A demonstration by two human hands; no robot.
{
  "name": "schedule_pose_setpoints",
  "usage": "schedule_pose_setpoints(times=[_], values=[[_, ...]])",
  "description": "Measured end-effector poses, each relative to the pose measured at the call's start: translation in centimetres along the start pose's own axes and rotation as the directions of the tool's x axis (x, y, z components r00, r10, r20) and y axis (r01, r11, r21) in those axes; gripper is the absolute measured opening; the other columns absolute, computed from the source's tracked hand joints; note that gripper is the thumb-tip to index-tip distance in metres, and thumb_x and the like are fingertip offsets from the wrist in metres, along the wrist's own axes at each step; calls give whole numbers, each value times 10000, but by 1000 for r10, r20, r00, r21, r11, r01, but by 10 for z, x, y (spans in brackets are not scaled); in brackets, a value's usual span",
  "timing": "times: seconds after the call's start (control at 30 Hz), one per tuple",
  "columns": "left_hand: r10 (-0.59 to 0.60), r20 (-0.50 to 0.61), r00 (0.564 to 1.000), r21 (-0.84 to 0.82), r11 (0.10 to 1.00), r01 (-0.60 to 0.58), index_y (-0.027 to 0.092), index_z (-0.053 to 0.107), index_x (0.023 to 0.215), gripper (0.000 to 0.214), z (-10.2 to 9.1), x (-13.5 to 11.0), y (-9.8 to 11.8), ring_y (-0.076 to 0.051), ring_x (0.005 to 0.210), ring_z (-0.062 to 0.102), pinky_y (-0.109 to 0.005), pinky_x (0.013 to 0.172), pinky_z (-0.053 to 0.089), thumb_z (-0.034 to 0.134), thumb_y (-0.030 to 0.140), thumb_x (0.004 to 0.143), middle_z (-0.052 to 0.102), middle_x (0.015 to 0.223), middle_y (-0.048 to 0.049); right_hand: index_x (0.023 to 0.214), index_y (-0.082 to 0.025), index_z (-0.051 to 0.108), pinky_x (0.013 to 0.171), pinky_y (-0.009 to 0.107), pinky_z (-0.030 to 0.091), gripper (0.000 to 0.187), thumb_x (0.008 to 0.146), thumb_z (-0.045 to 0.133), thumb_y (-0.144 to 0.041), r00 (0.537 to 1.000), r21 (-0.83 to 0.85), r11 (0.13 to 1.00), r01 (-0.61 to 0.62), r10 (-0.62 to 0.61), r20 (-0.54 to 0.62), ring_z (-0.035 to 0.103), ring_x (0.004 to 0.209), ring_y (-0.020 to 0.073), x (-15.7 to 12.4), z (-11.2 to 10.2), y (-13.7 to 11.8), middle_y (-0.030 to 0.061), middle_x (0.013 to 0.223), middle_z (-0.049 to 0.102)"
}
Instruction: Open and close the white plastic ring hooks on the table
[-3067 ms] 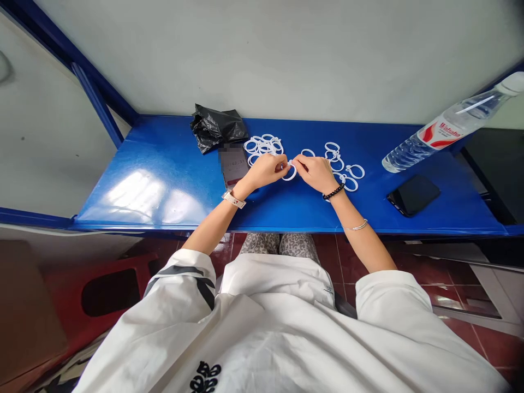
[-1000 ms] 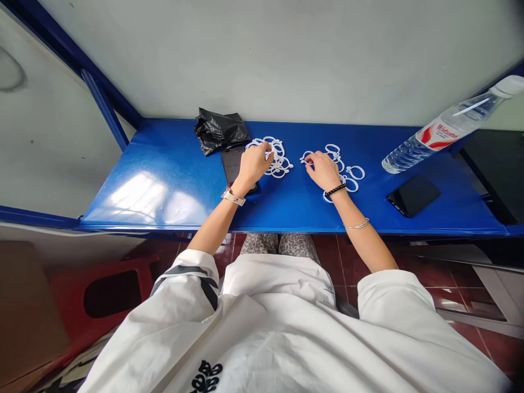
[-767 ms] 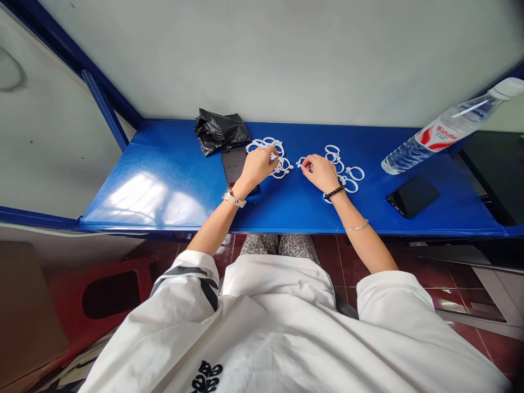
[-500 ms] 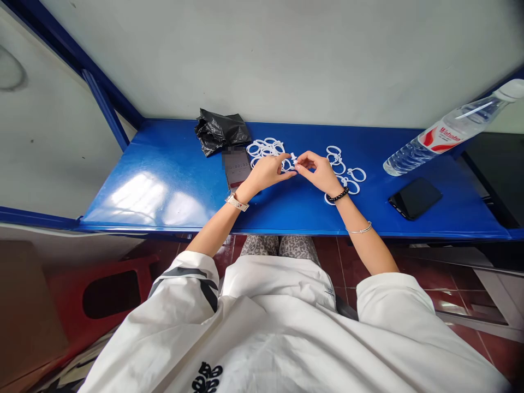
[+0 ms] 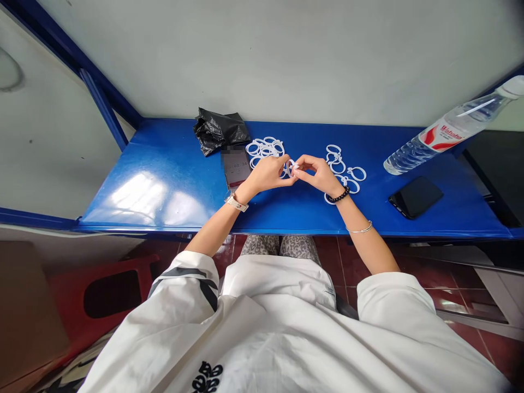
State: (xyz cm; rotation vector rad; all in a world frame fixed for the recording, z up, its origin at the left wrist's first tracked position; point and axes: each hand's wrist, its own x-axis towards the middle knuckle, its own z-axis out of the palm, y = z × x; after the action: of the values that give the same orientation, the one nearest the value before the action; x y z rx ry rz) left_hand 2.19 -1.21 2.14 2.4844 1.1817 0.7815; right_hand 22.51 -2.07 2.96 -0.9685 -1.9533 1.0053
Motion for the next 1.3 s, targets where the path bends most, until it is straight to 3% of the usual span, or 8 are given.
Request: schedule_pose_setpoints(times=[0.2, 0.47, 0.93, 1.3], values=[[-1, 10, 1000, -5, 1000, 1, 238, 419, 706, 364, 2, -1, 6, -169, 533, 548, -294, 561, 314, 676, 462, 832, 555, 564, 4, 784, -235, 625, 795, 395, 581, 303, 852, 695, -521, 1000, 15, 1000, 4, -5, 30, 680, 770, 223, 0, -1, 0, 31, 801, 712], [13, 5, 1000, -43, 999, -13, 229, 463, 701, 312, 4, -2, 8, -171, 570, 565, -303, 586, 338, 659, 440, 821, 586, 591, -7, 775, -233, 608, 774, 377, 558, 328, 871, 677, -539, 999, 6, 1000, 17, -17, 31, 656, 760, 216, 0, -3, -2, 25, 775, 680], [92, -8, 996, -173, 981, -92, 245, 289, 577, 423, 4, -2, 13, -98, 457, 297, -287, 529, 243, 578, 484, 774, 330, 449, 65, 724, -207, 602, 658, 287, 482, 310, 887, 700, -451, 991, 103, 988, 115, -121, 60, 601, 628, 149, -1, -5, -3, -16, 667, 639], [92, -22, 996, -255, 962, -94, 244, 262, 514, 417, 1, -2, 15, -84, 479, 198, -313, 538, 193, 611, 387, 690, 247, 444, 73, 700, -194, 636, 649, 275, 464, 403, 901, 725, -530, 987, 172, 981, 85, -107, 122, 586, 635, 143, -2, -6, -2, -2, 662, 650]])
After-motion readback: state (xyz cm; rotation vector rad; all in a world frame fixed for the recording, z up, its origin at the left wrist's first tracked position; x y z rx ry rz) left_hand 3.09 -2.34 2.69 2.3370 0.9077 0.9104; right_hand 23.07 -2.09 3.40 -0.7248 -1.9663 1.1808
